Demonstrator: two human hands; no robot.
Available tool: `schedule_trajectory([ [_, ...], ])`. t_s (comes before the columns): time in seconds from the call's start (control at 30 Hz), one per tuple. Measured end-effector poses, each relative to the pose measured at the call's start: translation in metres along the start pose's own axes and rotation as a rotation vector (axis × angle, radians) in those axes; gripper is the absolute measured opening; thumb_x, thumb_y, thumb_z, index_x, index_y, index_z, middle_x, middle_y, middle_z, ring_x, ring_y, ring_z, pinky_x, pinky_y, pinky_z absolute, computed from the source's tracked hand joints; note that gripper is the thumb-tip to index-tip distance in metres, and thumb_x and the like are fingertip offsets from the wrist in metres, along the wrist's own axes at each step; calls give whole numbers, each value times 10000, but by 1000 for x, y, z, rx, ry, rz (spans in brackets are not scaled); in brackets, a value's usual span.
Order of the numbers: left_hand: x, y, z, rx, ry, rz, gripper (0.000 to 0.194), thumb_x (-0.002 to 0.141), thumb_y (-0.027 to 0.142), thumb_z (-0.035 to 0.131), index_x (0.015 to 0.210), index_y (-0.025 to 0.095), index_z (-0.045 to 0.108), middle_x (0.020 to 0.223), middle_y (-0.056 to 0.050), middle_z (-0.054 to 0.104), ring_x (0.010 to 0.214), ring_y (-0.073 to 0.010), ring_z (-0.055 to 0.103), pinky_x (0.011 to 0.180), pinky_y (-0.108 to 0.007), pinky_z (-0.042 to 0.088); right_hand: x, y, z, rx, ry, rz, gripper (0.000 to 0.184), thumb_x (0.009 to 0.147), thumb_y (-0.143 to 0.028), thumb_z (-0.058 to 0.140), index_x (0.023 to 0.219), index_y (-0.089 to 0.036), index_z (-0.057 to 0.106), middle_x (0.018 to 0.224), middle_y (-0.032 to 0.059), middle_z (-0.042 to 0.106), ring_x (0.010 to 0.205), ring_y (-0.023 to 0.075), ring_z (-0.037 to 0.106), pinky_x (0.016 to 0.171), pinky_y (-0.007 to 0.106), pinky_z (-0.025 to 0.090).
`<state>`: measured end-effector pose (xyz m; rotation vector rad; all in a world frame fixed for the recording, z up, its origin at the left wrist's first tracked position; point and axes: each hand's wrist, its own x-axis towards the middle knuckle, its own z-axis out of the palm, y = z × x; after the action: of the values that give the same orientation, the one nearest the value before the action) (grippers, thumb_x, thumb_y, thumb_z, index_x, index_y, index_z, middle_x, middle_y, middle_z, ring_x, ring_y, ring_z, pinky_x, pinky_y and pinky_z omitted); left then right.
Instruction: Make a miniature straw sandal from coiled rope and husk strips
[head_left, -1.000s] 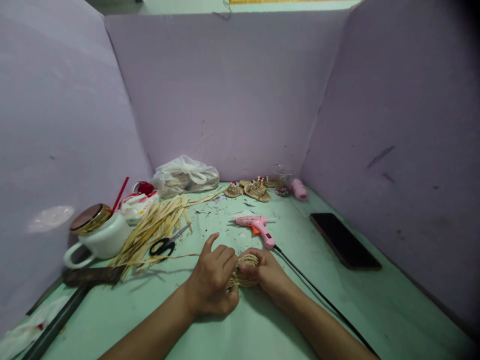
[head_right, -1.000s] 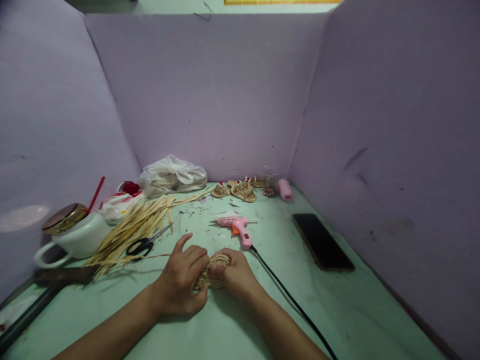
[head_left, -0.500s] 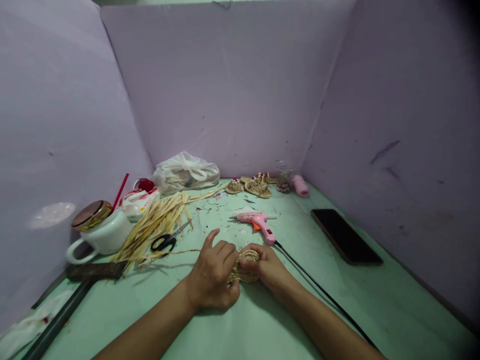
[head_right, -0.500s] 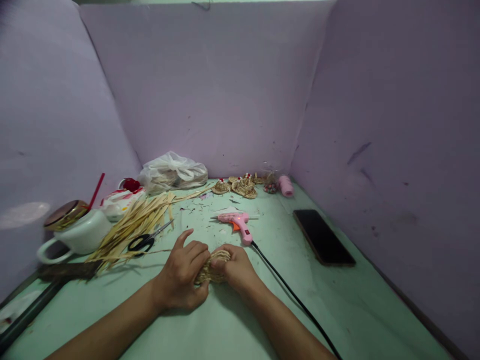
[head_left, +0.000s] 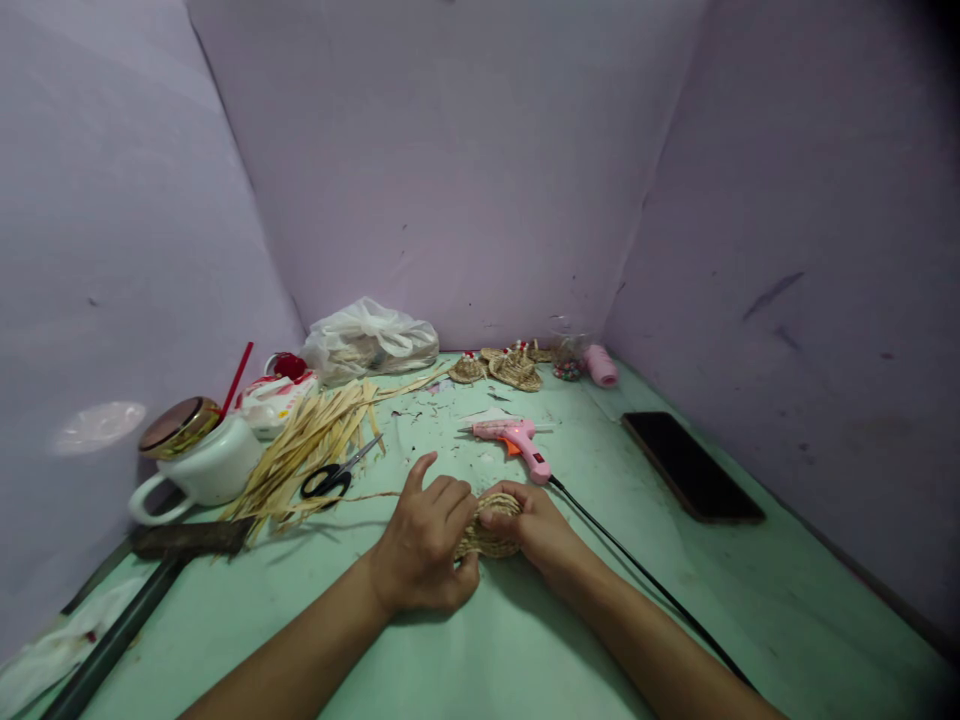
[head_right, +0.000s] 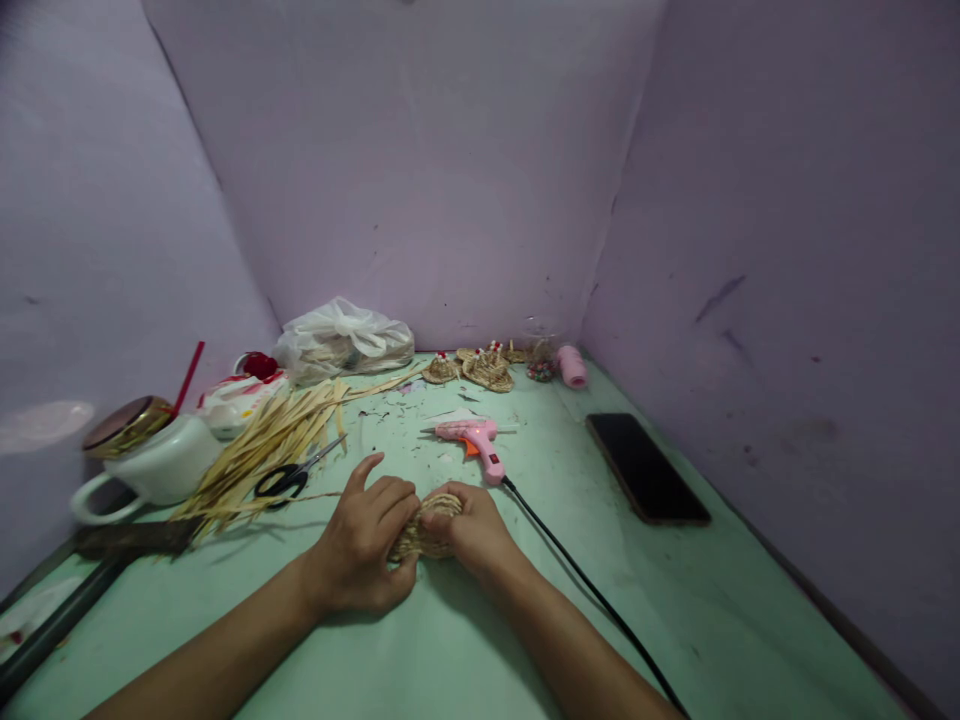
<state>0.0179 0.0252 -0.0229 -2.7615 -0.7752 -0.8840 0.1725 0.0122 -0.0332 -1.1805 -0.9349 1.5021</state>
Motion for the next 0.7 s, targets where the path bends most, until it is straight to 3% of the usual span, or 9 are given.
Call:
schedule_trajectory([
  [0.7, 0, -3, 1, 19, -44, 11, 275, 630, 250, 496, 876, 140, 555, 868, -90, 597, 830, -226, 535, 992, -511, 207, -3, -3, 0, -7, 21, 15, 180, 478, -176, 669, 628, -147, 575, 548, -28, 565, 530, 110, 496, 547, 248, 392],
])
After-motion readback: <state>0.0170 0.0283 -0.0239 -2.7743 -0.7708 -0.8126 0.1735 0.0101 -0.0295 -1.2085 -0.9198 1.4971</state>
